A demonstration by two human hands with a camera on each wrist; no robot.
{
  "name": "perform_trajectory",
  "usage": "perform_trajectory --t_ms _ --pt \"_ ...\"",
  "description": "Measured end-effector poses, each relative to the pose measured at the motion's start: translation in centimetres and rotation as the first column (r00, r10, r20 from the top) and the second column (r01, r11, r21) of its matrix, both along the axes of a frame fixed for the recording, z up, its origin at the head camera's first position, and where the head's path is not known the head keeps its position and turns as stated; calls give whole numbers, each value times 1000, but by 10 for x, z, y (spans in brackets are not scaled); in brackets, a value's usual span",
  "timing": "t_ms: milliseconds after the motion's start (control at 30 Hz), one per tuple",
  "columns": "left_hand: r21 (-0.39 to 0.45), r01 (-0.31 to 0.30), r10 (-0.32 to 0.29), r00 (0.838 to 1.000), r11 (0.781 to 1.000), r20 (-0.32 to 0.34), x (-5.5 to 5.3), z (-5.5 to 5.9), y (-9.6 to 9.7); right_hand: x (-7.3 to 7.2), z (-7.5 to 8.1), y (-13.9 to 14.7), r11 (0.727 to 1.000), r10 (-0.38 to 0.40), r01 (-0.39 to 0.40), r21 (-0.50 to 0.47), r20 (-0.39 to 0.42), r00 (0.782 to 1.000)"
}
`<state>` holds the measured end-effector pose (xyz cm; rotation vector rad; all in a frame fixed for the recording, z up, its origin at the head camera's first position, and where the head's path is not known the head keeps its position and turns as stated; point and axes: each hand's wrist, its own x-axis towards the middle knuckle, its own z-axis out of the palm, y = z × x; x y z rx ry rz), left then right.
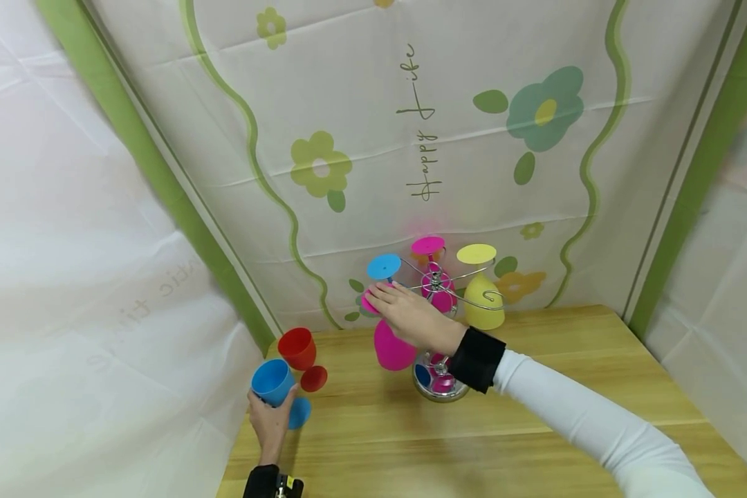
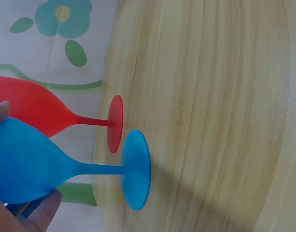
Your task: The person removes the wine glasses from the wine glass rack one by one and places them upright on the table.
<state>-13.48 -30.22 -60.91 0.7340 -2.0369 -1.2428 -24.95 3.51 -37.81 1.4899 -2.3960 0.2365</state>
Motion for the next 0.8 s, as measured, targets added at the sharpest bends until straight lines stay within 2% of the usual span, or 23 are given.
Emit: perform_trajectory --t_ms 233,467,633,800 --pt "-18 -6 6 1000 1000 -2 0 1 1 -1 0 6 999 -12 16 -49 78 997" --pt "-5 -11 12 999 1000 32 1 2 2 2 2 15 994 -35 52 -93 178 983" --pt "-3 -19 19 999 1000 51 1 3 1 4 3 18 993 -37 56 -105 172 984" --pt "-14 -28 29 996 1000 89 0 5 2 7 1 20 993 -48 62 -105 131 990"
